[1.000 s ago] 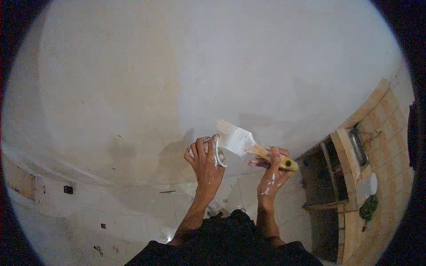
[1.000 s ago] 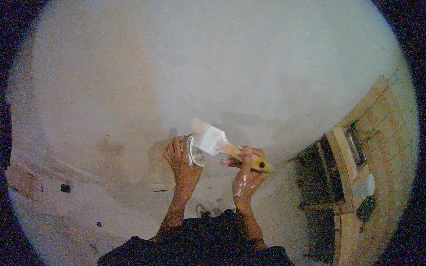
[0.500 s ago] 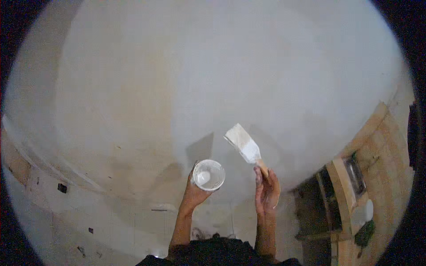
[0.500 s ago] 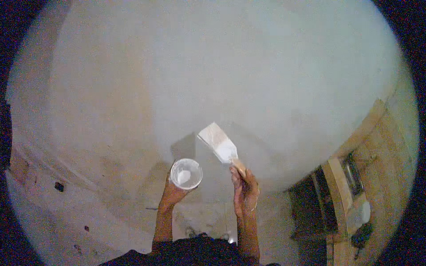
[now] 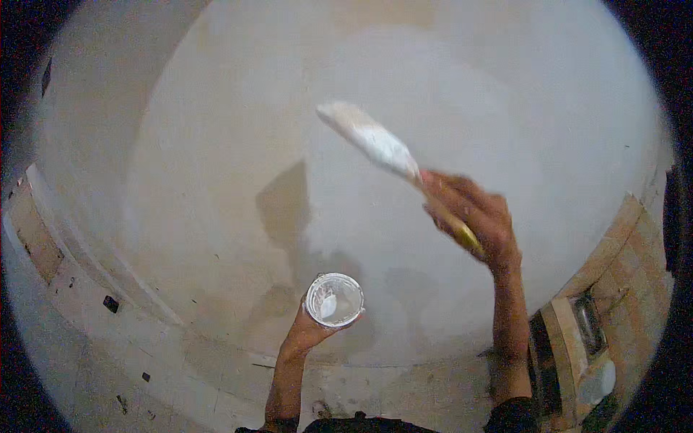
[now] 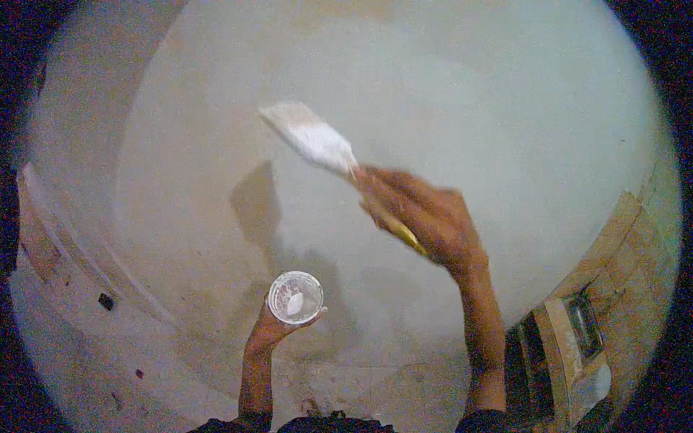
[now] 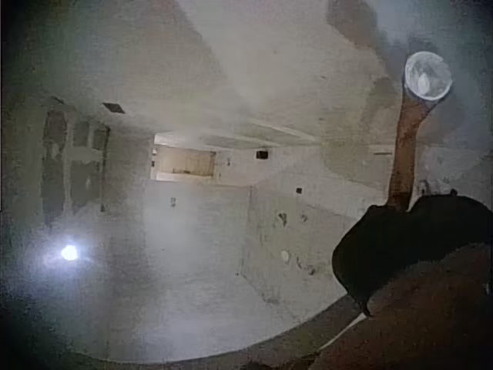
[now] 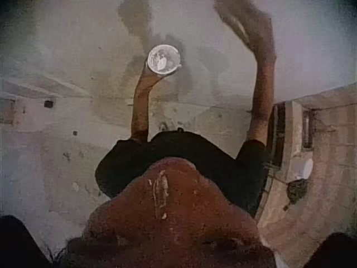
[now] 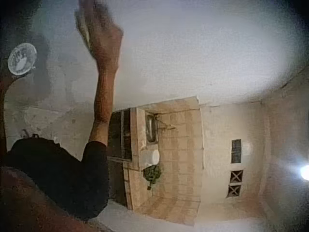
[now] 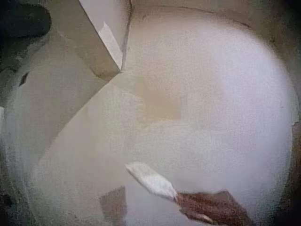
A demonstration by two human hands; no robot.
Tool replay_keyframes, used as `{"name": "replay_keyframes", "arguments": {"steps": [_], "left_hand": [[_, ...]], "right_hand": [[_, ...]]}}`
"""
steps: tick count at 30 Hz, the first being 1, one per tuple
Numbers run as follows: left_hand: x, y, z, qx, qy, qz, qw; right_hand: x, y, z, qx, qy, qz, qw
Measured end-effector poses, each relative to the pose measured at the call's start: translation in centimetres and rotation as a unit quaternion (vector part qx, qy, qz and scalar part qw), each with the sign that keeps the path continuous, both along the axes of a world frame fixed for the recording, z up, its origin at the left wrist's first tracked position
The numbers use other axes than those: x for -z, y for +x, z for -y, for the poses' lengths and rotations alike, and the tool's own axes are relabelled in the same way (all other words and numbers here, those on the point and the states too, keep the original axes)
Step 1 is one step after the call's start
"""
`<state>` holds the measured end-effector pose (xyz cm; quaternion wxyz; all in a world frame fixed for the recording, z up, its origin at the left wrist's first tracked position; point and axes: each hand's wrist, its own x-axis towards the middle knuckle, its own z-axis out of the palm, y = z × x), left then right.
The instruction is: The person paints the ceiling and wall of a small room with white paint using a paintbrush.
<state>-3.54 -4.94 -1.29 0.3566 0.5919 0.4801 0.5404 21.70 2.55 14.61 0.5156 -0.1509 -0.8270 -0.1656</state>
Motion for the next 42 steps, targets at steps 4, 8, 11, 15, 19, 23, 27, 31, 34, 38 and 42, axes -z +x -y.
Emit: {"name": "replay_keyframes", "arguments": {"steps": [4, 8, 11, 15, 19, 23, 27, 31, 34, 38, 42], "left_hand": [[1.5, -0.7, -0.4, 0.014, 0.024, -0.021, 0.999], [1.5, -0.5, -0.6, 0.024, 0.018, -0.053, 0.998], [1.9, -0.7, -0.7, -0.001, 0.048, -0.099, 0.994], [1.8, -0.8, -0.7, 0.034, 0.012, -0.086, 0.996], [1.8, -0.5, -0.6, 0.012, 0.037, -0.061, 0.997], [2.2, -1.3, -1.0, 0.045, 0.033, -0.092, 0.994], [2.1, -1.2, -1.0, 0.039, 0.028, -0.069, 0.996], [1.9, -1.5, -1.1, 0.037, 0.034, -0.090, 0.995], [1.5, -1.3, -0.9, 0.040, 0.025, -0.077, 0.996], [0.9, -1.1, -0.5, 0.060, 0.013, -0.044, 0.997], [1.1, -1.3, -0.4, 0.032, 0.010, -0.031, 0.999]], "right_hand": [[-4.4, -1.6, -2.6, 0.029, 0.063, 0.037, 0.997], [-6.0, -1.9, -5.1, 0.072, 0.128, 0.063, 0.987], [-6.0, -1.4, -4.9, 0.050, 0.054, 0.143, 0.987], [-6.1, -1.4, -4.5, 0.041, 0.053, 0.104, 0.992], [-7.4, -1.3, -5.1, 0.016, 0.035, 0.130, 0.991], [-8.4, -1.5, -4.5, -0.031, 0.084, 0.091, 0.992], [-9.6, -1.7, -4.0, 0.062, 0.054, 0.130, 0.988], [-10.4, -2.0, -2.8, -0.012, 0.018, 0.166, 0.986], [-10.9, -3.2, -3.2, 0.030, 0.061, 0.143, 0.987], [-12.0, -3.4, -4.1, -0.031, 0.004, 0.242, 0.970], [-11.2, -4.6, -5.1, 0.006, 0.111, 0.100, 0.989]]}}
